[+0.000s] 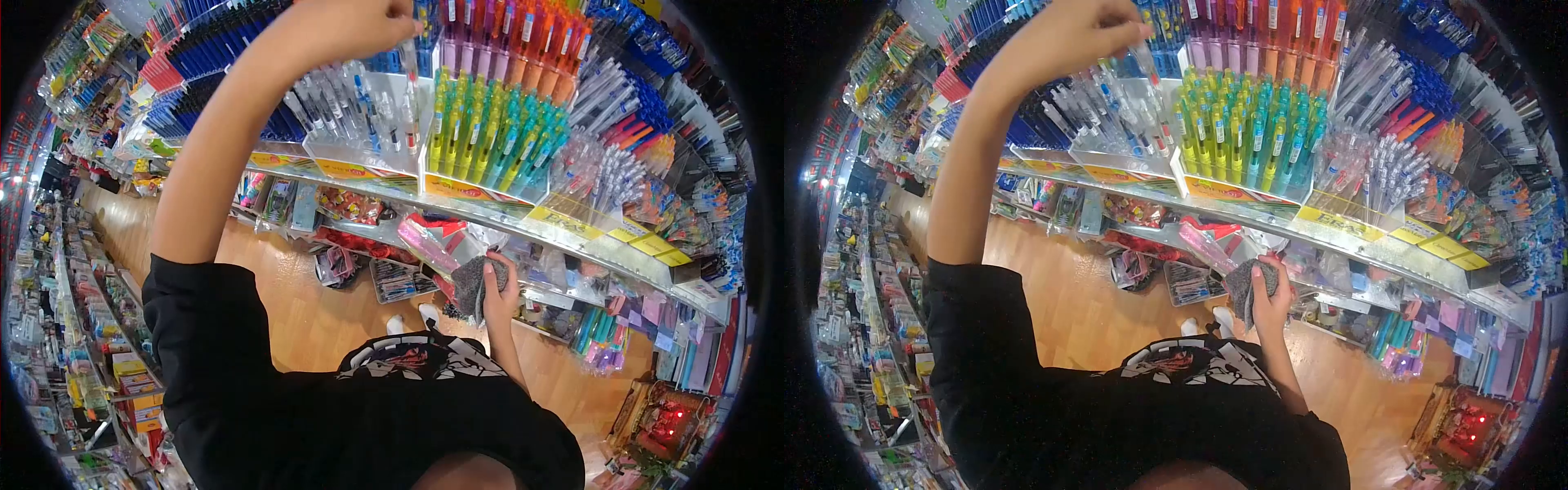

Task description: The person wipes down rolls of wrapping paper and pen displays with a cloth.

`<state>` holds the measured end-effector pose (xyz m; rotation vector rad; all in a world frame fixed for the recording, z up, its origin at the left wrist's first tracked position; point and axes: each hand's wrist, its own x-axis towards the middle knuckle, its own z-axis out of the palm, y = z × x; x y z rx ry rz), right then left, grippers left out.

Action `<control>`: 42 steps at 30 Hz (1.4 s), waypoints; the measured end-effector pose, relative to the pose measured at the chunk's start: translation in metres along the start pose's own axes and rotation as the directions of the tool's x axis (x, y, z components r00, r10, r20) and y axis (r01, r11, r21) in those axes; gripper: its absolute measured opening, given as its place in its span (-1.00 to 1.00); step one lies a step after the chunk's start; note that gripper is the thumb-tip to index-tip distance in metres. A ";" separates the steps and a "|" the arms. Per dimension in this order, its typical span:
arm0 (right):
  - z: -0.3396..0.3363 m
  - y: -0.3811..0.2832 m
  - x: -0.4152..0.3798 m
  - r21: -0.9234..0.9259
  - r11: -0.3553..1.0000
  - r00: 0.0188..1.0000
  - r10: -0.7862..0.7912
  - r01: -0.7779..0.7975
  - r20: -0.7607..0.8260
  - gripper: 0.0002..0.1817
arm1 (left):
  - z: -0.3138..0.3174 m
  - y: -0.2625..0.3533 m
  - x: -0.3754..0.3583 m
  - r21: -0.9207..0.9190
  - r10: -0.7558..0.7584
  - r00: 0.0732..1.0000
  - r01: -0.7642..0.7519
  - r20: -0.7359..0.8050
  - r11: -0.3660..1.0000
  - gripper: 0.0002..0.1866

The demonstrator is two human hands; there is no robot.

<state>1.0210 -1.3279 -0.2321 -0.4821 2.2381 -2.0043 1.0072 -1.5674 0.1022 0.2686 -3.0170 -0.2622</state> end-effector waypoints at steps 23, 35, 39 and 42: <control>0.022 -0.014 -0.010 0.048 0.998 0.997 0.033 -0.036 0.069 -0.78 | -0.013 -0.067 -0.019 0.151 0.032 0.999 -0.029 -0.018 0.988 -0.70; 0.048 -0.019 -0.015 0.069 0.997 0.976 0.025 -0.040 0.214 -0.81 | 0.071 -0.124 -0.043 0.133 0.153 0.906 -0.108 -0.396 0.985 -0.70; 0.047 -0.021 -0.021 0.037 0.996 0.976 0.067 -0.076 0.206 -0.80 | 0.069 -0.129 -0.046 -0.008 0.073 0.925 -0.082 -0.372 0.997 -0.73; 0.047 -0.020 -0.022 0.028 0.995 0.981 0.084 -0.091 0.177 -0.81 | 0.071 -0.139 -0.045 -0.008 0.155 0.888 -0.176 -0.433 0.984 -0.78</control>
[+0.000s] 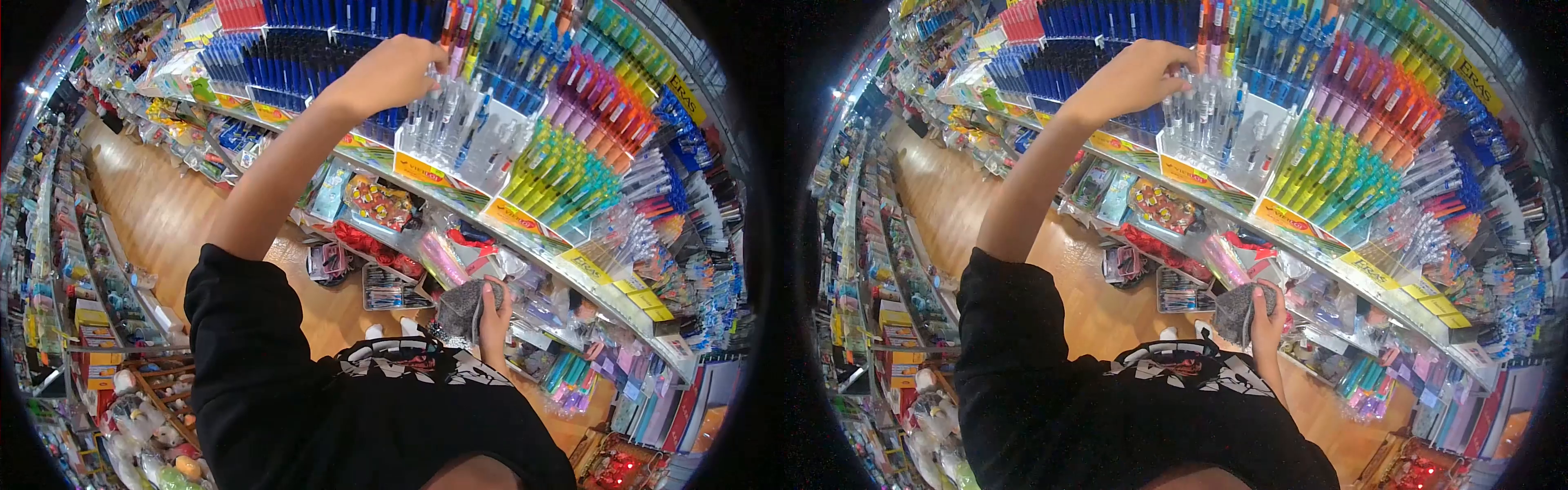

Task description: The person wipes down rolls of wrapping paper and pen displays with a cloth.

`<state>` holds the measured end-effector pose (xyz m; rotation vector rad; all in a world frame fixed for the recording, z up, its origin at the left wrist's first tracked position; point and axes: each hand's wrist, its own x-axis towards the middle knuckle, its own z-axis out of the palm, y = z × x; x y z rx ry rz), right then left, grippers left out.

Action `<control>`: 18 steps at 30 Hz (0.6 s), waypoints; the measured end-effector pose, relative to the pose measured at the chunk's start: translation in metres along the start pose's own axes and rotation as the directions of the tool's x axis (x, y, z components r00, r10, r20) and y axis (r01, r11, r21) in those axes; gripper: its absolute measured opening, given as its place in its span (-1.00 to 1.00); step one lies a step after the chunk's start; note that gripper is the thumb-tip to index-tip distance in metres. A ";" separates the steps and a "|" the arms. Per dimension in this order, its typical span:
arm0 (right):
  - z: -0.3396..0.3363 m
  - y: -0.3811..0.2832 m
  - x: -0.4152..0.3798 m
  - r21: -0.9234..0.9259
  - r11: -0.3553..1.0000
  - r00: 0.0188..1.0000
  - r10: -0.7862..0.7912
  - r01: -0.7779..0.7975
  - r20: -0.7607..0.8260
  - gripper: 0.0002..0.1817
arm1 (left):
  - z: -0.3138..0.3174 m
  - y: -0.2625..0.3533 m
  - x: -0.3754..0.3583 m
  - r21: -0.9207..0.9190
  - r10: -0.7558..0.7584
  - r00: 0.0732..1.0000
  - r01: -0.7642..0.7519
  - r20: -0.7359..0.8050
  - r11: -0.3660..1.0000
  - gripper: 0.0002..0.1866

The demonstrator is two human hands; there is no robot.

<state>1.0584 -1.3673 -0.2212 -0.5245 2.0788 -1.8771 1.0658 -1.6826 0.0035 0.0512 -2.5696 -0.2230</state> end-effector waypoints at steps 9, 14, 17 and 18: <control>0.000 0.000 0.004 0.107 0.991 0.990 0.089 -0.077 -0.113 -0.80 | -0.020 0.018 0.015 -0.069 0.177 0.974 -0.188 -0.141 0.980 -0.84; 0.003 -0.009 0.003 0.107 0.990 0.982 0.111 -0.095 -0.155 -0.79 | -0.021 0.015 0.021 -0.036 0.111 0.994 -0.112 -0.008 0.993 -0.82; 0.001 -0.010 0.000 0.144 0.986 0.981 0.108 -0.084 -0.164 -0.79 | -0.013 0.005 0.025 0.184 0.012 0.994 -0.032 0.107 0.982 -0.74; 0.000 -0.011 0.000 0.177 0.980 0.980 0.118 -0.089 -0.163 -0.79 | -0.012 0.005 0.027 0.180 0.023 0.994 -0.043 0.109 0.983 -0.74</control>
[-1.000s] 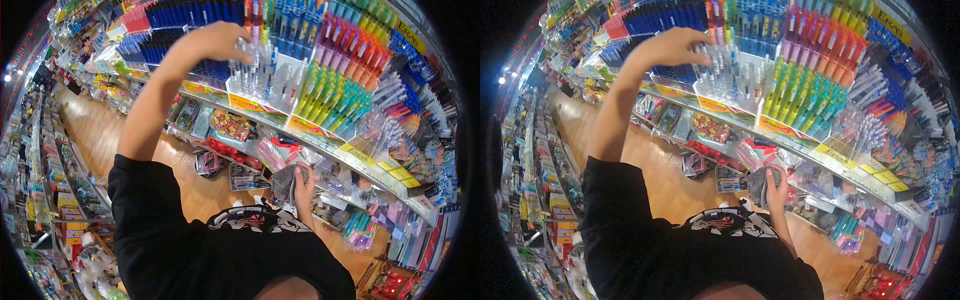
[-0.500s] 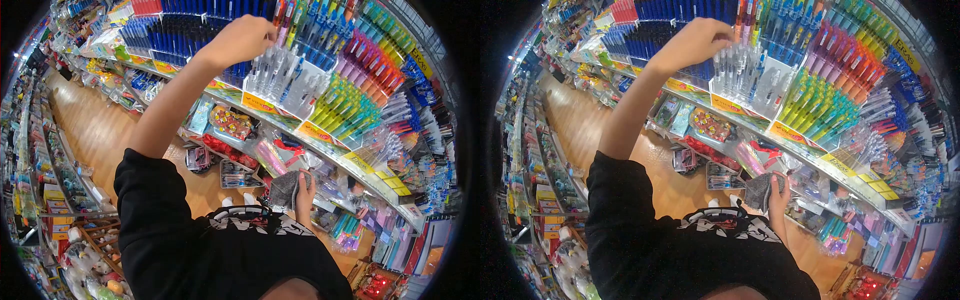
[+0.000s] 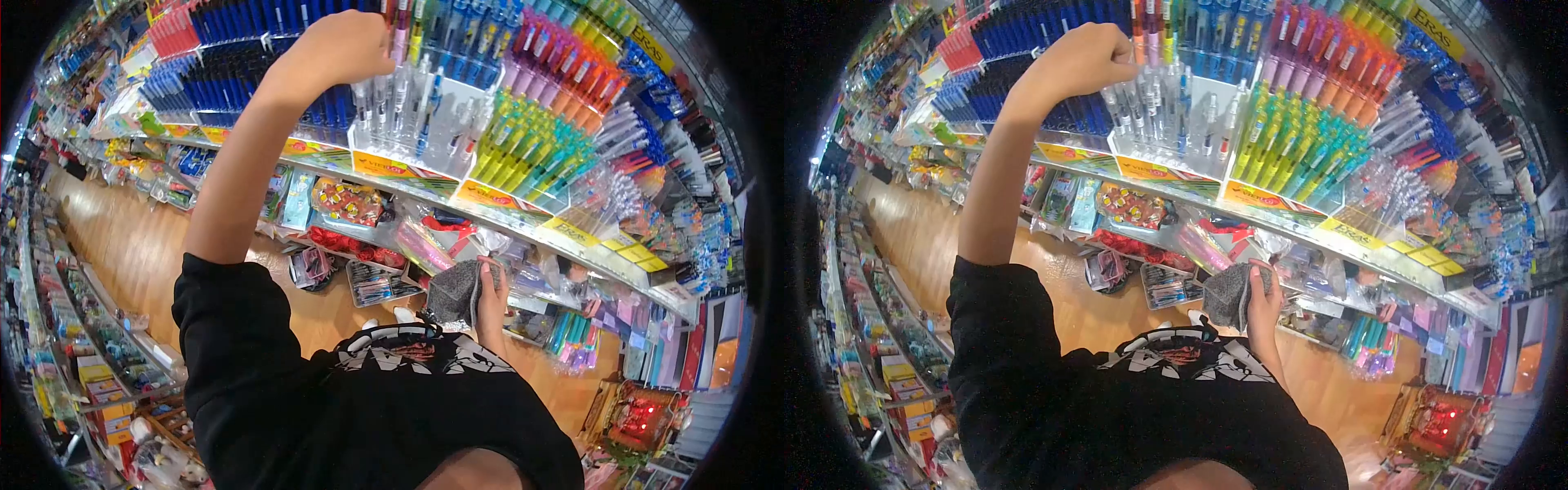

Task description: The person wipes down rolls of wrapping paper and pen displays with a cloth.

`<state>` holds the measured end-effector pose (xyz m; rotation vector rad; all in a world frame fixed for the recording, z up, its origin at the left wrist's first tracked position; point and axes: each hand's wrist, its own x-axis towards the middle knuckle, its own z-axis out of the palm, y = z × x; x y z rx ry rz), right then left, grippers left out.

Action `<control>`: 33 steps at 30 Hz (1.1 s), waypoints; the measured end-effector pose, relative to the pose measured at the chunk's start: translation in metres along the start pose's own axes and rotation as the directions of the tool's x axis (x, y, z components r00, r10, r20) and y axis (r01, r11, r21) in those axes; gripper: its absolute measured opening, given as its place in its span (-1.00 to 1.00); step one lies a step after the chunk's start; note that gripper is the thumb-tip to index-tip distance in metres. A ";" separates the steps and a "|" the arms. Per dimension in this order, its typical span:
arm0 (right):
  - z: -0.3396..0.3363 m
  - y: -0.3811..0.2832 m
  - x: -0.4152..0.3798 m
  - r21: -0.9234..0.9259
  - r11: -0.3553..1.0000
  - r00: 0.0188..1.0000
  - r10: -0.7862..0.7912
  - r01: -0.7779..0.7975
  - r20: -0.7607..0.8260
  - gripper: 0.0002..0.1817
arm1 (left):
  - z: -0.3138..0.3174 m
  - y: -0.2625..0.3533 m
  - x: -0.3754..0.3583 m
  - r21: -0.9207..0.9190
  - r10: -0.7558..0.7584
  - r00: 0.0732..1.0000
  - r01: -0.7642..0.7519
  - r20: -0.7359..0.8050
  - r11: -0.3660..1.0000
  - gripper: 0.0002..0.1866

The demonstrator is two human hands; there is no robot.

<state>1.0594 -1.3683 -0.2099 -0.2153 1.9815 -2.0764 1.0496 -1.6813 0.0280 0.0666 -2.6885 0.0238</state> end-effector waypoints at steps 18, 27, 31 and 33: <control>0.001 -0.033 0.018 0.717 0.649 0.939 -0.008 -0.256 0.343 -0.31 | -0.073 0.037 -0.057 -0.499 -0.309 0.717 -0.063 -0.625 0.864 -0.73; 0.076 -0.037 -0.002 0.572 0.674 0.845 0.153 -0.468 0.512 -0.45 | 0.094 0.166 -0.188 -0.903 -0.521 0.820 0.385 0.238 0.193 -0.88; 0.098 -0.062 -0.010 0.720 0.496 0.874 0.246 -0.486 0.420 -0.58 | 0.092 0.175 -0.208 -0.945 -0.677 0.705 0.323 0.211 0.042 -0.90; 0.090 -0.077 -0.007 0.718 0.485 0.858 0.166 -0.500 0.485 -0.55 | 0.085 0.171 -0.217 -0.938 -0.784 0.617 0.309 0.071 0.158 -0.91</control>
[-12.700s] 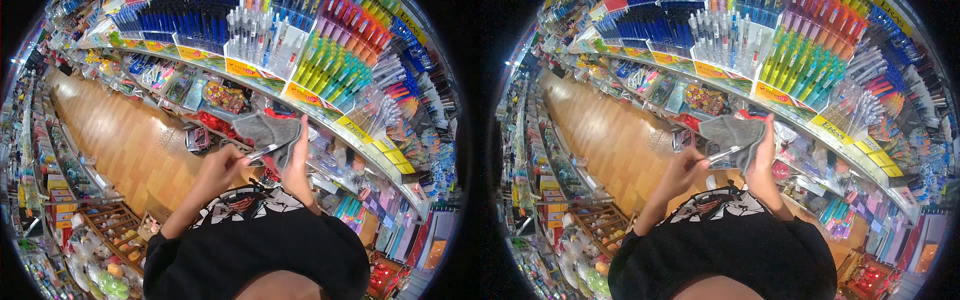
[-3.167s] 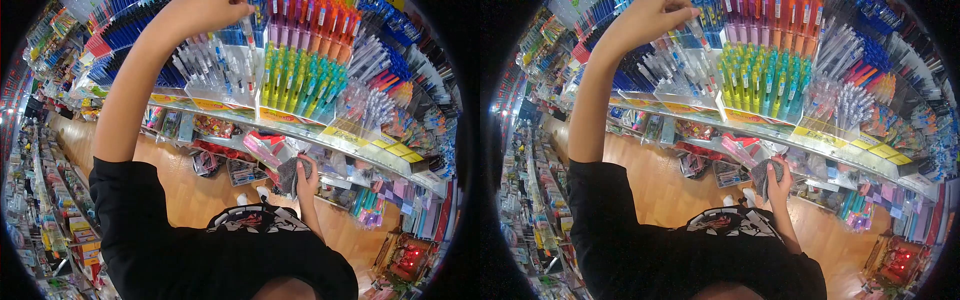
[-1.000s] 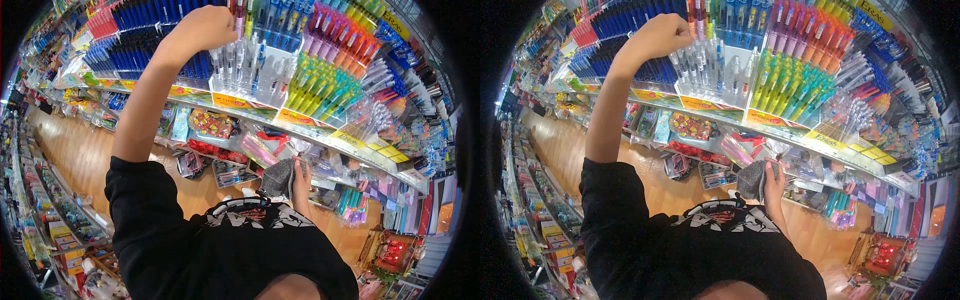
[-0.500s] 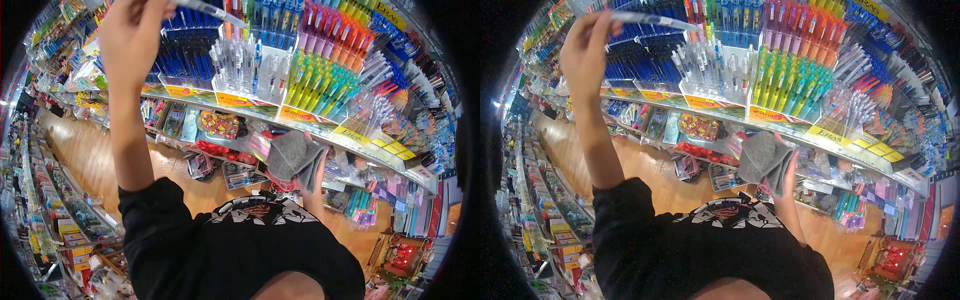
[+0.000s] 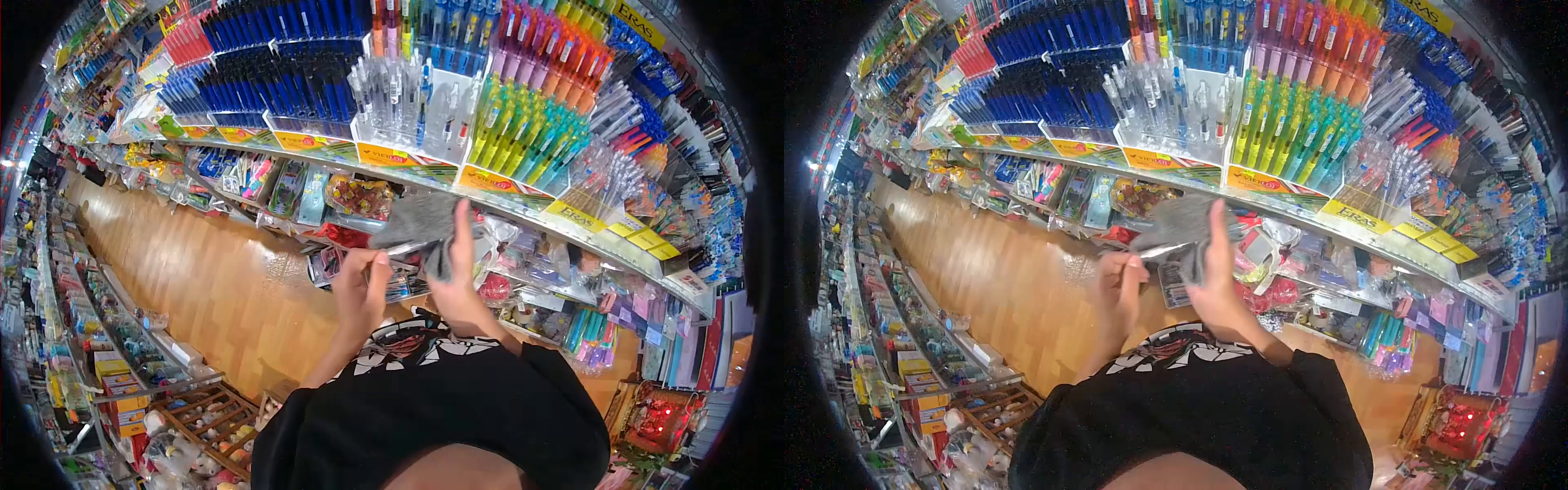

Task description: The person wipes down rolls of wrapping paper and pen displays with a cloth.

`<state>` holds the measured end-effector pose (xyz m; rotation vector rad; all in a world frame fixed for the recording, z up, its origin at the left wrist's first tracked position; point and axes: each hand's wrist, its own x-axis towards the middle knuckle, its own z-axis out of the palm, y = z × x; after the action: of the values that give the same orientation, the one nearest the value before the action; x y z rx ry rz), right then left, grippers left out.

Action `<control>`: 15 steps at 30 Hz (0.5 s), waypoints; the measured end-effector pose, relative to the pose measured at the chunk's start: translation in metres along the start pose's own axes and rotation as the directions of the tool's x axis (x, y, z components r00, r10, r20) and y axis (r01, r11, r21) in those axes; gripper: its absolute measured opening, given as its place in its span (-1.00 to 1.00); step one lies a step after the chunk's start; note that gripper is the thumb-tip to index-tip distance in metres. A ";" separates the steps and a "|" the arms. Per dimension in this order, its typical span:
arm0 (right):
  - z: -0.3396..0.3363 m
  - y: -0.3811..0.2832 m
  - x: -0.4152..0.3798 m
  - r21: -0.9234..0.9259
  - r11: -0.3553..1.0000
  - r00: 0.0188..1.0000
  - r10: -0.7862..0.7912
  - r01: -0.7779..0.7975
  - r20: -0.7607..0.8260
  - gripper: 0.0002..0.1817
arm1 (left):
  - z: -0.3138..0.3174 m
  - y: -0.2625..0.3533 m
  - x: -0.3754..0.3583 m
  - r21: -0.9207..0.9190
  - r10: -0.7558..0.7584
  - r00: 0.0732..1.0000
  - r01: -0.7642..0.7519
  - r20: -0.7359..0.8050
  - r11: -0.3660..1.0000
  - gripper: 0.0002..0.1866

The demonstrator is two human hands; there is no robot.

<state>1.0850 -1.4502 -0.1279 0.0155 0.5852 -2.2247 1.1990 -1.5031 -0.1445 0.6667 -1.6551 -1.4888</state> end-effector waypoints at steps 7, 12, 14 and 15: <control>-0.022 -0.033 0.010 -0.056 0.988 0.939 -0.151 0.141 -0.310 -0.59 | -0.042 0.019 0.016 0.046 0.203 0.953 -0.197 -0.227 0.979 -0.93; -0.070 -0.077 0.015 -0.208 0.913 0.872 -0.399 0.350 -0.283 -0.65 | -0.054 0.089 0.077 0.440 0.535 0.801 -0.392 -0.268 0.808 -0.84; -0.072 -0.077 0.009 -0.203 0.917 0.878 -0.389 0.342 -0.278 -0.65 | -0.028 0.107 0.110 0.304 0.625 0.771 -0.570 -0.125 0.763 -0.85; -0.072 -0.078 0.006 -0.203 0.920 0.885 -0.382 0.335 -0.265 -0.65 | -0.015 0.125 0.121 0.349 0.631 0.775 -0.584 -0.029 0.733 -0.86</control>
<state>1.0122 -1.3808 -0.1618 0.1842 0.9940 -2.5521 1.1604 -1.5882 0.0029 0.3242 -1.7845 -0.6824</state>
